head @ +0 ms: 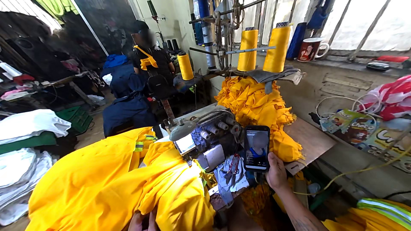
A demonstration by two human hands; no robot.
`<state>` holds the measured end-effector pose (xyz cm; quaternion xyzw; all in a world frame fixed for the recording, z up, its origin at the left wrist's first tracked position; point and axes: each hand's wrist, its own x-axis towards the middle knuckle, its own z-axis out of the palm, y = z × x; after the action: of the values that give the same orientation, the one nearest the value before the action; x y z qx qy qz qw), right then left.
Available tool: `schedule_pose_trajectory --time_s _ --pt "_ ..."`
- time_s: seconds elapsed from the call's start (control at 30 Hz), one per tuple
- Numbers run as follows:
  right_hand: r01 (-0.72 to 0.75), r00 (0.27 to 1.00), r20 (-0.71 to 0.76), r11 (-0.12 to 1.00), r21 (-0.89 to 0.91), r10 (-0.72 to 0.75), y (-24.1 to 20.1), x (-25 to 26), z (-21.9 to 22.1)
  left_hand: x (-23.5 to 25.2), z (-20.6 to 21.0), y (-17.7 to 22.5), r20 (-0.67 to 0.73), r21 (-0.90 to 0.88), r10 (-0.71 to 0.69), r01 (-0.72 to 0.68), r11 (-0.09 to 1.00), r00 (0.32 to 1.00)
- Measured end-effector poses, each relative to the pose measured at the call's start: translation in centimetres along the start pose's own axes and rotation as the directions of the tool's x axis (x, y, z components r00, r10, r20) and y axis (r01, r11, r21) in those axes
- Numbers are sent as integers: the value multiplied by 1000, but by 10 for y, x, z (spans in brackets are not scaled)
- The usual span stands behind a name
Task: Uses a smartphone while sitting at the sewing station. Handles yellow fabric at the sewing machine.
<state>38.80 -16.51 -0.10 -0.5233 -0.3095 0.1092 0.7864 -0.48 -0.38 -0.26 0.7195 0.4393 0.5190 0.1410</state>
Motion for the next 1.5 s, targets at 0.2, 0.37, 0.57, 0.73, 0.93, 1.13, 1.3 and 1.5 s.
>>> schedule_pose_trajectory --time_s 0.2,0.37,0.57,0.73,0.93,1.13,1.3,1.5 --pt "1 1000 -2 1000 8 -1 0 0 0 0 0 1 -4 8 9 -9 1000 1000" --pt "-4 1000 -6 1000 1 4 -1 0 1 0 0 -1 -6 7 8 -8 1000 1000" --pt "-6 1000 -8 1000 1 6 -1 0 1 0 0 0 -5 0 7 -7 1000 1000" --pt "1 1000 -1 1000 -8 -1 -2 -1 1 0 0 -1 -1 13 22 -22 1000 1000" --pt "10 1000 -6 1000 -21 -10 -1 0 1 0 0 -2 -2 14 19 -19 1000 1000" --pt "11 1000 6 1000 -9 -11 0 0 0 0 1 -3 1 4 18 -18 1000 1000" --pt "9 1000 7 1000 -16 -9 1 0 0 0 0 -2 0 -2 16 -16 1000 1000" --pt "13 1000 8 1000 -24 -12 1 0 -1 -1 1 -3 2 -4 12 -12 1000 1000"
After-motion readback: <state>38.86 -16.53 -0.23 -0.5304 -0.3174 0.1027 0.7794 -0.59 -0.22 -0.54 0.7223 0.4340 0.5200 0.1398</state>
